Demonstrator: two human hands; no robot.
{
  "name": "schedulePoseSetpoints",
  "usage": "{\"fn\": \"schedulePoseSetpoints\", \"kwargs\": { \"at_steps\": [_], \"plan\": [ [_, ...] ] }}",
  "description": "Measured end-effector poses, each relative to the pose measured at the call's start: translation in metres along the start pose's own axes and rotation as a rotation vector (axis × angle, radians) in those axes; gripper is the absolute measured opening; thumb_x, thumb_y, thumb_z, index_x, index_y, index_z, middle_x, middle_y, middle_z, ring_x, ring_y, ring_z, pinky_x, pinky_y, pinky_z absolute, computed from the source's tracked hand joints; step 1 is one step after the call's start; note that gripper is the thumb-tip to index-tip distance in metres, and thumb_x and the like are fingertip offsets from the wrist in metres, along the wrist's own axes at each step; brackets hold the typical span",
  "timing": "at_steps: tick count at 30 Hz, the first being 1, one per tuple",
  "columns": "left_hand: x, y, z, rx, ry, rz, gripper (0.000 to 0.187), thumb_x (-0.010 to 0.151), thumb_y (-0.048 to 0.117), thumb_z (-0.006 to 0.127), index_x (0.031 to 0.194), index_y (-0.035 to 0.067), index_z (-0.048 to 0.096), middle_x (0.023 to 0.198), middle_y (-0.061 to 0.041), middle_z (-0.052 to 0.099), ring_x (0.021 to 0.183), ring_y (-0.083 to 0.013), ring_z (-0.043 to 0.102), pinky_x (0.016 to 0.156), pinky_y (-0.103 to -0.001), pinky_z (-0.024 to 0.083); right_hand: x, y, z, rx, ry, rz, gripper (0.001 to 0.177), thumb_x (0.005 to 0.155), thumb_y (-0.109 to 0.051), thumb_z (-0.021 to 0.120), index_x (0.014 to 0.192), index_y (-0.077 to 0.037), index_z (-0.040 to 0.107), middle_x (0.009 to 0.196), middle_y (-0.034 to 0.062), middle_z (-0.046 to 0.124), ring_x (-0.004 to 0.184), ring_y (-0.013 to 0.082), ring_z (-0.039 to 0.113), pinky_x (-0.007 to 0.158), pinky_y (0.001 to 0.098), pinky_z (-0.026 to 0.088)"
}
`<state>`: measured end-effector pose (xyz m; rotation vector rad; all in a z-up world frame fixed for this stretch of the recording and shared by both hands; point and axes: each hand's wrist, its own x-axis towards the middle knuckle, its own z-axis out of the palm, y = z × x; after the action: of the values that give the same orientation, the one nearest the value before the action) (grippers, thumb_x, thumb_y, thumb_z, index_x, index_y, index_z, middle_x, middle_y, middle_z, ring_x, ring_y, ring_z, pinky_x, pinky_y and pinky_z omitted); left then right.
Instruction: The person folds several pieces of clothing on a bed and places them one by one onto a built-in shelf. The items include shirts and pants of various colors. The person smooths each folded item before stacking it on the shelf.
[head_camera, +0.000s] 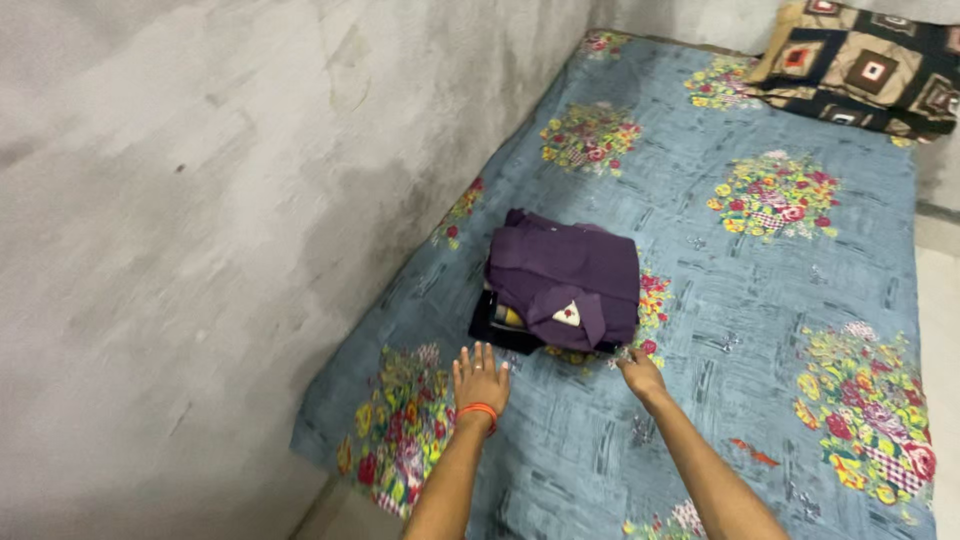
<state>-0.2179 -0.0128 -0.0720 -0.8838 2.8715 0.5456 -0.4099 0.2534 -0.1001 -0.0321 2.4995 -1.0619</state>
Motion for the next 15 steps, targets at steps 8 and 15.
{"fn": "schedulePoseSetpoints", "kwargs": {
  "at_steps": [8, 15],
  "plan": [
    [0.086, -0.004, 0.017, -0.104, -0.093, -0.012, 0.074, 0.103, 0.053, 0.033, 0.161, 0.009, 0.023, 0.168, -0.009, 0.024, 0.156, -0.0341, 0.016, 0.126, -0.049, 0.013, 0.051, 0.002, -0.007, 0.196, 0.082, 0.082, 0.065, 0.089, -0.035, 0.069, 0.144, -0.003, 0.056, 0.141, 0.0182, 0.063, 0.131, 0.031, 0.059, 0.111, 0.0394, 0.043],
    [0.165, -0.01, 0.052, -0.519, 0.021, -0.117, 0.075, 0.101, 0.047, 0.052, 0.156, 0.0, 0.033, 0.151, -0.026, 0.048, 0.14, -0.0407, 0.047, 0.115, -0.045, 0.04, 0.096, 0.003, -0.007, 0.397, 0.055, 0.209, 0.064, 0.091, -0.035, 0.07, 0.147, -0.007, 0.056, 0.132, 0.0177, 0.068, 0.117, 0.0291, 0.061, 0.09, 0.0398, 0.046]
  ]
}}
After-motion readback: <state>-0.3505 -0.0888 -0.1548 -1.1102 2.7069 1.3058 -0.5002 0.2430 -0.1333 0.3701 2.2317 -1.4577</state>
